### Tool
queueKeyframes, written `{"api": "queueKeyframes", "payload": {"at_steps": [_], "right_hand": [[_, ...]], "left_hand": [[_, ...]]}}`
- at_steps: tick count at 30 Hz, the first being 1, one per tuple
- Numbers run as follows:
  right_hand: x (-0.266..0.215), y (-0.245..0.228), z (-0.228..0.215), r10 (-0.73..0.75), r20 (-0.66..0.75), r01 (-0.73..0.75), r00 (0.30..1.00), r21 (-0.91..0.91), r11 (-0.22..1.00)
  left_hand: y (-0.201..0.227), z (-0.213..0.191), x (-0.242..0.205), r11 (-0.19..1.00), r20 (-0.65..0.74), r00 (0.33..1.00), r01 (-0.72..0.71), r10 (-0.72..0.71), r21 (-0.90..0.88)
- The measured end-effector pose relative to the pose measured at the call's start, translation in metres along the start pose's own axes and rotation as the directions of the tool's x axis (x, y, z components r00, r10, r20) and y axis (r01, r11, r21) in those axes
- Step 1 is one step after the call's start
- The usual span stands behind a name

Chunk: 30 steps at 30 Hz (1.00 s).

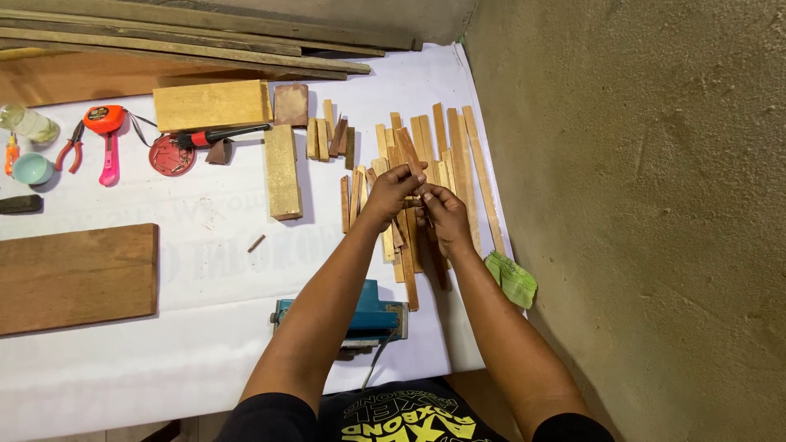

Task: Arranging and inspecting wooden strips and boards on a workbench.

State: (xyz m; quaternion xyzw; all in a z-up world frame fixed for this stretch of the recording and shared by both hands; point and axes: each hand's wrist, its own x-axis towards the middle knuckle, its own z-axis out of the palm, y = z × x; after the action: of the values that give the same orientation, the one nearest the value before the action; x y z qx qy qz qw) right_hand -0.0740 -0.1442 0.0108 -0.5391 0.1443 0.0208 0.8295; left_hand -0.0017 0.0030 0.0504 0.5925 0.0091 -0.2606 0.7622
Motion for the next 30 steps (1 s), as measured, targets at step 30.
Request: {"api": "queueKeyframes", "payload": {"at_steps": [30], "right_hand": [[-0.072, 0.015, 0.267, -0.132, 0.041, 0.129, 0.990, -0.615, 0.778]], "left_hand": [[0.051, -0.220, -0.128, 0.945, -0.009, 0.952, -0.304, 0.307, 0.124]]}}
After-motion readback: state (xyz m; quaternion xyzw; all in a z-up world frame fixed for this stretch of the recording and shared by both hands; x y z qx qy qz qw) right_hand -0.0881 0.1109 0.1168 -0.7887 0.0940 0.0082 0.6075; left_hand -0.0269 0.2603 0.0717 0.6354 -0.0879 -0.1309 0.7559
